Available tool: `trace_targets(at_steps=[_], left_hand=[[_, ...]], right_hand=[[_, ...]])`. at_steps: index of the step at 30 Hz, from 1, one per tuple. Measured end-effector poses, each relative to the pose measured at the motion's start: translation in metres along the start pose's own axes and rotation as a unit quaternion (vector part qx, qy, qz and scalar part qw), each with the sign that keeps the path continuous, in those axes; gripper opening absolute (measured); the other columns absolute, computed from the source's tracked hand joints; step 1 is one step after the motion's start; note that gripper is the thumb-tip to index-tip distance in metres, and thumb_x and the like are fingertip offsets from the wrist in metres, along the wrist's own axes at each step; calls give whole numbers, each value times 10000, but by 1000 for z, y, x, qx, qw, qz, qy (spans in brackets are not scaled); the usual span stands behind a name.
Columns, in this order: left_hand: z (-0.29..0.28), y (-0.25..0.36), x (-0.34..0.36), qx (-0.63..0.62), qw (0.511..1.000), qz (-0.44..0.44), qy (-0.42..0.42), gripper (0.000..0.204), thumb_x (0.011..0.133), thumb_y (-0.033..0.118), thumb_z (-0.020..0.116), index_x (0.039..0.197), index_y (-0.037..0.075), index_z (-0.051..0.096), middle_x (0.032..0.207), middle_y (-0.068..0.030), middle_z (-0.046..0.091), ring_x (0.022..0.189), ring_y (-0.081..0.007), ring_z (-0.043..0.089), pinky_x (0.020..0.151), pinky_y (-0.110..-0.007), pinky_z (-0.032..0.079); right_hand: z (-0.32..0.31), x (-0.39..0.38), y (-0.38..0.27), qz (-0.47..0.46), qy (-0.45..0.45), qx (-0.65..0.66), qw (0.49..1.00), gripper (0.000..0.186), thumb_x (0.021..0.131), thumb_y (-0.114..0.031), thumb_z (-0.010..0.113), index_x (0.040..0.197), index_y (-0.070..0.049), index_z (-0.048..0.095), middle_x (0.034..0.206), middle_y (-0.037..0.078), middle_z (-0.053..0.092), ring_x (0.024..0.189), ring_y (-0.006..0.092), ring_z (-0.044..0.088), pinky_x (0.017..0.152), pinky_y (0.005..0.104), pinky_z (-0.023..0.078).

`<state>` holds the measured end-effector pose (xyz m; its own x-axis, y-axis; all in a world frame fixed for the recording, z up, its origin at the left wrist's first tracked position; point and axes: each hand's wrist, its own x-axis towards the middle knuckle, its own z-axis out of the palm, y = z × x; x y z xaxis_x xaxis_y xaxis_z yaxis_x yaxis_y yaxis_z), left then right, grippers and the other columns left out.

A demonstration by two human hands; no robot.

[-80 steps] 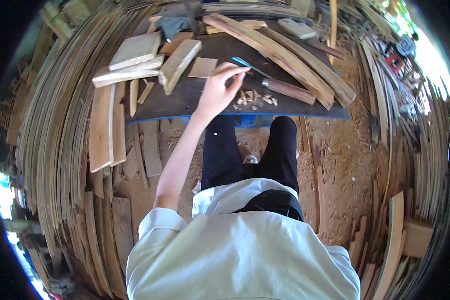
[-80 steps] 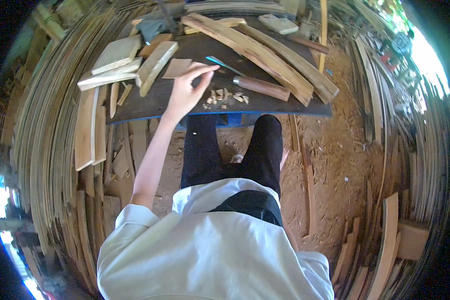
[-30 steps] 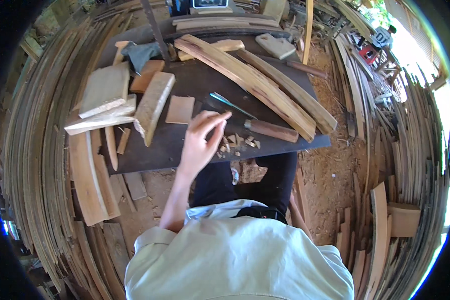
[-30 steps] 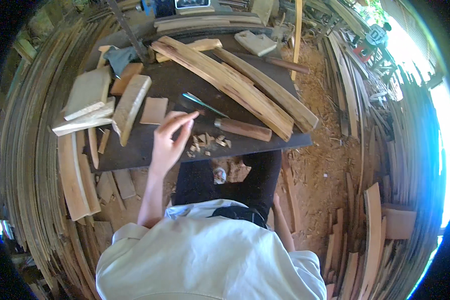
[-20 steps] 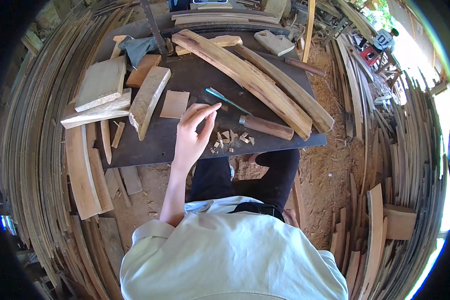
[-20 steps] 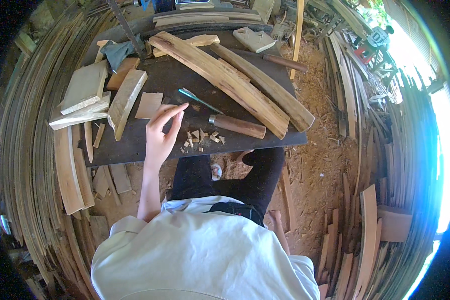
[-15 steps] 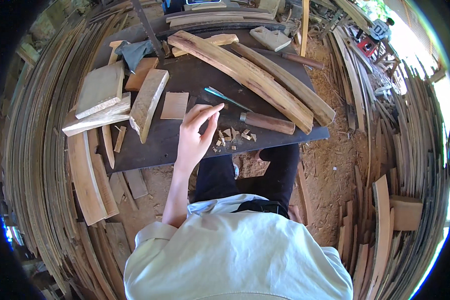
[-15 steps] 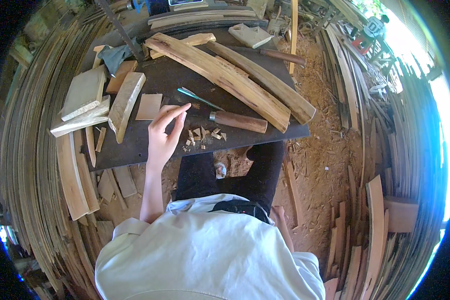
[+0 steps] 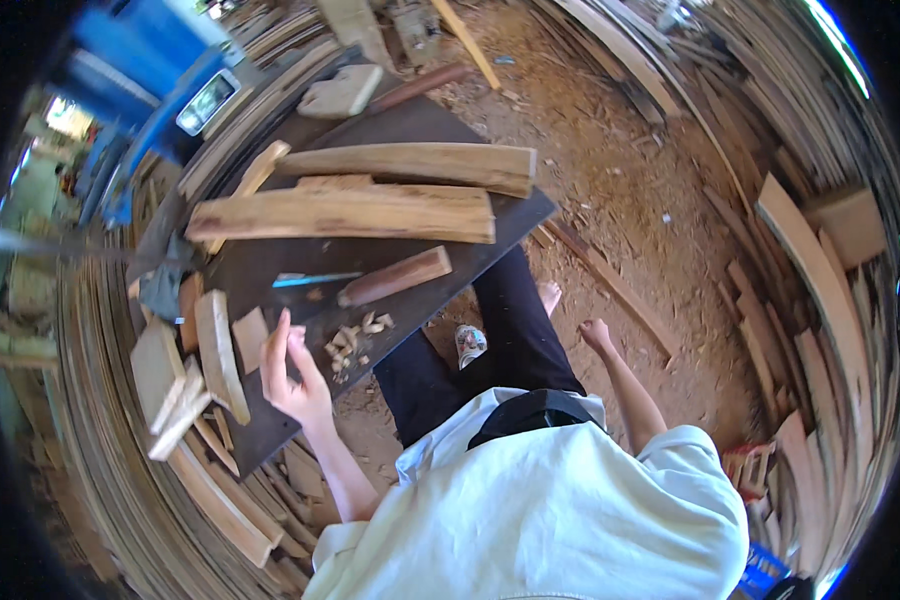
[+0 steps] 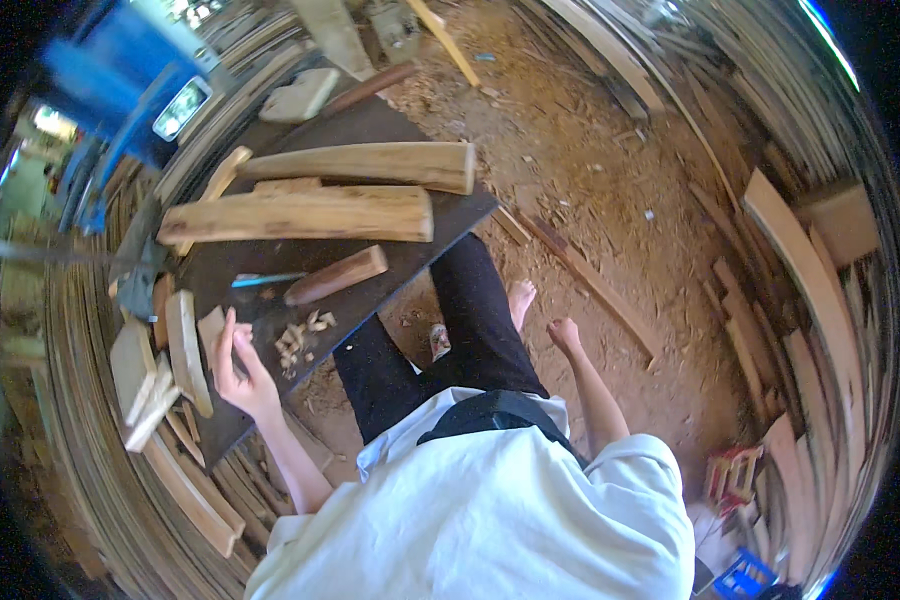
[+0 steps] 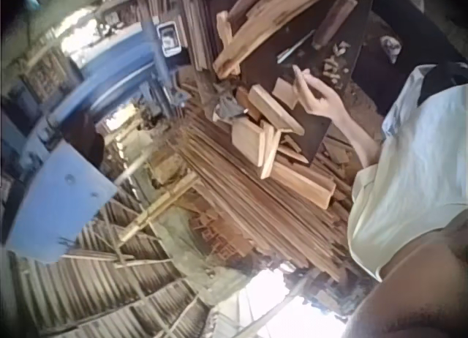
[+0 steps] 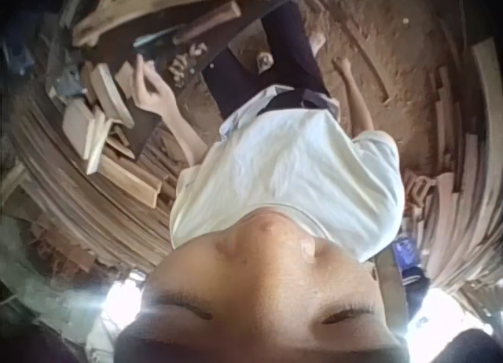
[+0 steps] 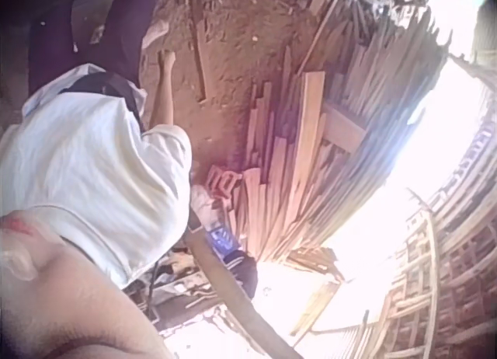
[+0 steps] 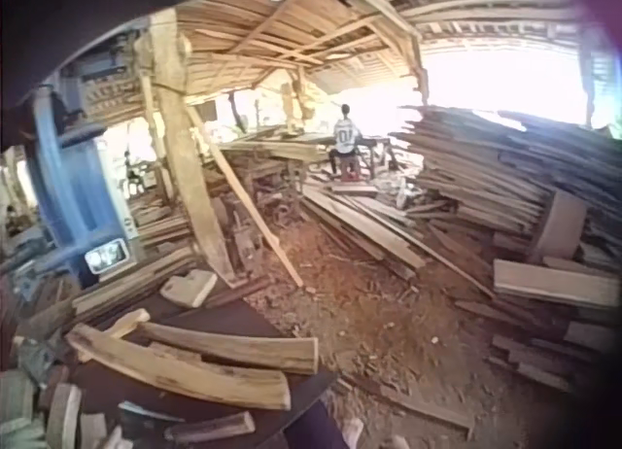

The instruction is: The person uses a chisel and a wooden mallet to carve a small, round piece of wood on a workbench. They repeatedly strike the chisel to shape the wood, then switch to using sandpaper to smooth the surface of the carved piece.

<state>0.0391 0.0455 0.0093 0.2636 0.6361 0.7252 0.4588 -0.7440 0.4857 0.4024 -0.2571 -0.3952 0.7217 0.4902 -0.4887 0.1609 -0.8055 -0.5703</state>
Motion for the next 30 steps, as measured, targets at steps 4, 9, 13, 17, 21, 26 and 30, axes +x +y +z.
trace_targets(at_steps=[4,9,13,17,21,26,30], left_hand=[[7,4,-3,113,988,106,21,235,954,23,573,1155,-41,678,912,-133,689,795,-250,634,714,-366,513],[1,-2,-8,143,986,87,30,247,956,-1,529,1159,-67,653,885,-154,665,760,-260,627,693,-377,518],[-3,-4,-20,155,986,38,-38,270,925,-41,543,1173,-56,648,886,-147,666,770,-251,628,708,-368,520],[0,5,-9,141,988,-3,-64,323,895,-38,562,1207,-13,643,898,-127,668,788,-230,631,721,-339,514],[5,4,-4,141,989,4,-37,338,854,-66,569,1180,-26,648,870,-129,662,764,-217,627,708,-327,508],[8,10,-4,179,983,-6,-24,309,870,45,602,1158,-57,646,864,-144,667,753,-241,628,708,-348,503],[8,7,-9,189,982,-9,-20,318,887,138,617,1134,-58,658,847,-144,680,747,-248,628,704,-353,493]], right_hand=[[31,-10,39,62,21,-29,997,331,818,-303,573,880,-29,748,885,251,701,897,369,700,822,441,540],[47,-4,109,220,10,-12,975,398,865,-311,572,1022,31,701,1059,291,667,1036,379,657,892,455,517],[32,43,140,243,-46,11,969,390,870,-281,598,1091,28,685,1136,283,650,1101,360,633,922,444,510],[49,98,105,169,-72,-41,982,390,851,-292,617,1083,13,690,1124,257,659,1080,346,642,902,440,516],[79,144,51,124,-93,-91,984,391,832,-303,636,1075,-3,695,1112,230,669,1060,333,650,882,436,523],[103,175,8,98,-125,-158,975,393,809,-316,660,1065,-22,702,1097,197,680,1035,315,660,856,431,532],[109,196,-10,83,-128,-189,970,396,790,-327,679,1058,-37,707,1086,170,690,1014,301,668,836,428,538]])
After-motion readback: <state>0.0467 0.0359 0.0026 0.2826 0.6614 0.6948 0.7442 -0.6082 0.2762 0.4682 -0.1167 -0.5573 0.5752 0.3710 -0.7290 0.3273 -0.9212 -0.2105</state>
